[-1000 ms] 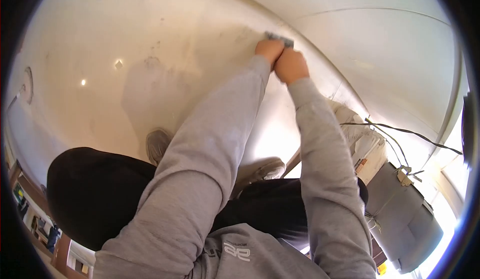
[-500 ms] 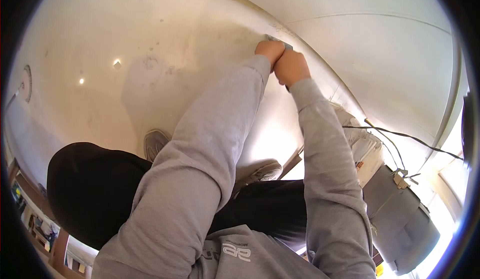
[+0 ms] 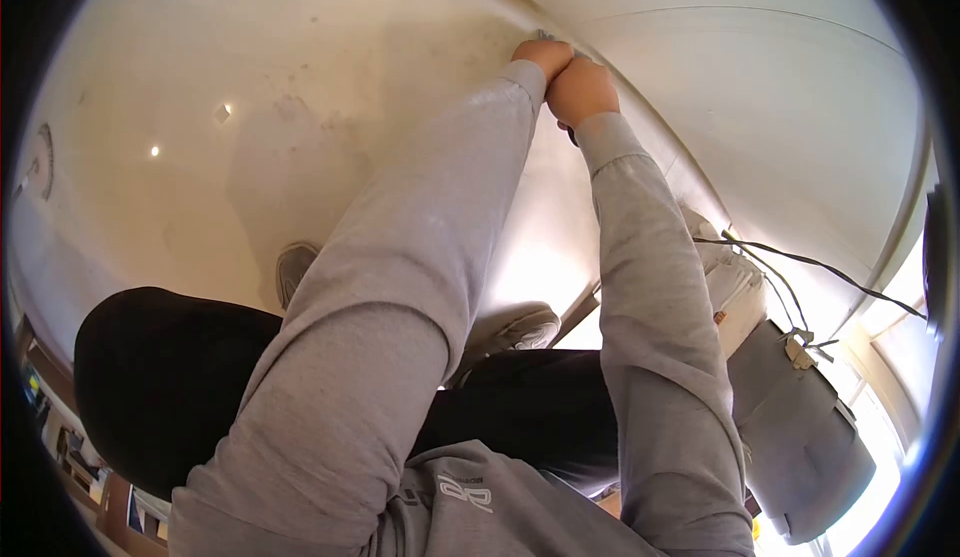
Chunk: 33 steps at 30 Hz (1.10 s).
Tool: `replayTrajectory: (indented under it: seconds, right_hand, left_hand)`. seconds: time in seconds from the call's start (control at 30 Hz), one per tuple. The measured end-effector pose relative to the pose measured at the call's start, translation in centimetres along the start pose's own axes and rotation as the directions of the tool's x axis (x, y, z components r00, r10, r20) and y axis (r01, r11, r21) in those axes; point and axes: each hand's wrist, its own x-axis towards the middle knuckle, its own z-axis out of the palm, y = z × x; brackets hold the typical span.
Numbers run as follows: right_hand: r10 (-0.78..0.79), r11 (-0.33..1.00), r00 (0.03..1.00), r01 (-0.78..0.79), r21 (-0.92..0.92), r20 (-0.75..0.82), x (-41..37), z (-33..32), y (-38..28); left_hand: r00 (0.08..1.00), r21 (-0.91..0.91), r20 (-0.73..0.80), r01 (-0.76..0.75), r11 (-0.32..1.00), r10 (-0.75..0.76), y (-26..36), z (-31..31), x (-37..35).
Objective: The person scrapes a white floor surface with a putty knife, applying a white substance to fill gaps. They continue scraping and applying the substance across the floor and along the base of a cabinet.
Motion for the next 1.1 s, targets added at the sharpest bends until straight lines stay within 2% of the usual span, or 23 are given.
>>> replayTrajectory:
  seconds: [0.03,0.07,0.13,0.17,0.2,0.27,0.33,0.4,0.43,0.53,0.57,0.6,0.7,0.73,0.8,0.83,0.87,0.9,0.93,1.0,1.03,1.07,1.1]
  right_hand:
    - [-0.014,1.000,1.000,0.013,-0.028,-0.012,0.6,-0.2,-0.1]
    - [-0.027,0.998,0.999,0.025,-0.052,-0.027,1.4,-0.7,-0.2]
    - [0.144,0.974,0.988,-0.131,0.185,-0.059,-1.6,-1.9,-1.6]
    - [0.146,0.972,0.983,-0.122,0.200,-0.112,-2.1,-1.6,-1.5]
    - [0.144,0.971,0.977,-0.109,0.213,-0.159,-2.4,-1.1,-1.4]
    - [0.029,0.997,0.999,-0.026,0.073,-0.044,-0.1,-1.6,-0.8]
    - [0.040,0.992,0.999,-0.044,0.118,0.032,1.1,-1.0,-0.3]
    - [0.030,0.997,1.000,-0.030,0.070,0.005,0.9,-1.1,-0.6]
    - [0.015,0.999,0.981,-0.008,0.040,-0.194,-0.7,-0.6,-0.9]
    - [0.099,0.983,0.983,-0.072,0.169,-0.157,-0.6,-1.3,-0.6]
    - [-0.002,0.998,1.000,0.002,0.065,0.009,0.6,-2.2,-0.3]
    - [0.111,0.937,0.960,-0.187,0.293,0.258,1.2,-3.8,-0.5]
    - [0.111,0.972,0.994,-0.114,0.205,0.025,1.0,-2.7,-0.6]
    - [0.123,0.980,0.988,-0.107,0.168,-0.089,-0.2,-2.6,-1.1]
    - [0.155,0.962,0.986,-0.136,0.235,-0.067,-0.3,-2.5,-1.1]
    - [0.104,0.975,0.994,-0.093,0.201,-0.044,0.8,-2.0,-0.5]
    - [0.063,0.984,0.998,-0.060,0.170,-0.008,1.5,-1.3,0.0]
    - [0.077,0.970,0.974,-0.122,0.210,0.211,2.1,-2.7,-0.3]
    - [0.082,0.969,0.972,-0.130,0.210,0.222,1.1,-1.5,0.1]
    - [-0.044,0.998,0.991,0.039,-0.041,-0.124,1.3,-0.4,0.4]
    - [0.188,0.954,0.982,-0.183,0.237,0.003,0.0,-1.9,-0.5]
    - [0.183,0.956,0.983,-0.177,0.235,-0.003,0.4,-2.3,-0.5]
    - [0.168,0.953,0.986,-0.158,0.258,-0.017,0.7,-2.3,-0.3]
  left_hand:
    - [0.998,-0.129,0.008,0.057,0.990,-0.056,0.5,-0.1,0.4]
    - [0.996,-0.076,-0.083,0.005,0.997,-0.012,0.0,0.2,-0.1]
    - [0.972,0.028,-0.231,-0.023,0.999,0.029,0.7,0.7,-4.1]
    - [0.955,-0.343,-0.251,0.065,0.937,-0.158,-2.4,2.6,-1.6]
    - [0.953,-0.348,-0.253,0.074,0.934,-0.169,-2.5,2.4,-0.1]
    - [0.996,-0.249,-0.082,0.011,0.968,-0.033,-3.1,1.5,2.2]
    - [0.991,-0.227,0.133,0.027,0.974,0.004,-3.1,0.4,3.2]
    - [1.000,-0.233,-0.005,-0.014,0.972,0.013,-2.5,0.4,2.1]
    - [0.999,-0.230,-0.049,-0.031,0.973,0.020,-1.7,0.4,1.2]
    - [0.976,0.098,-0.145,-0.149,0.984,0.162,-1.2,1.1,0.0]
    - [0.991,0.038,-0.063,-0.119,0.992,0.122,-1.2,0.7,1.1]
    - [0.997,-0.114,0.038,-0.066,0.991,0.071,-2.3,0.9,3.0]
    - [0.999,-0.341,0.049,0.016,0.940,0.001,-0.3,0.5,0.6]
    - [0.995,-0.278,-0.097,-0.019,0.961,-0.008,-0.5,1.3,-0.1]
    - [0.968,-0.222,-0.250,-0.033,0.974,-0.024,-0.1,1.0,-0.2]
    - [0.981,0.079,-0.183,-0.050,0.996,0.064,2.3,-0.3,-0.8]
    - [0.990,0.371,-0.080,-0.077,0.925,0.114,3.0,-0.6,-1.6]
    - [1.000,0.211,0.005,-0.026,0.977,0.025,1.3,-0.1,-0.4]
    - [0.994,0.058,0.089,0.059,0.997,-0.064,0.4,0.3,-0.1]
    - [0.998,0.215,-0.048,-0.023,0.976,0.035,1.0,0.0,0.0]
    - [0.974,0.409,-0.168,-0.073,0.910,0.154,0.8,0.5,-1.2]
    - [0.972,0.408,-0.174,-0.075,0.910,0.158,0.9,0.6,-0.4]
    - [0.968,0.178,-0.231,-0.060,0.982,0.101,-0.7,1.6,1.6]
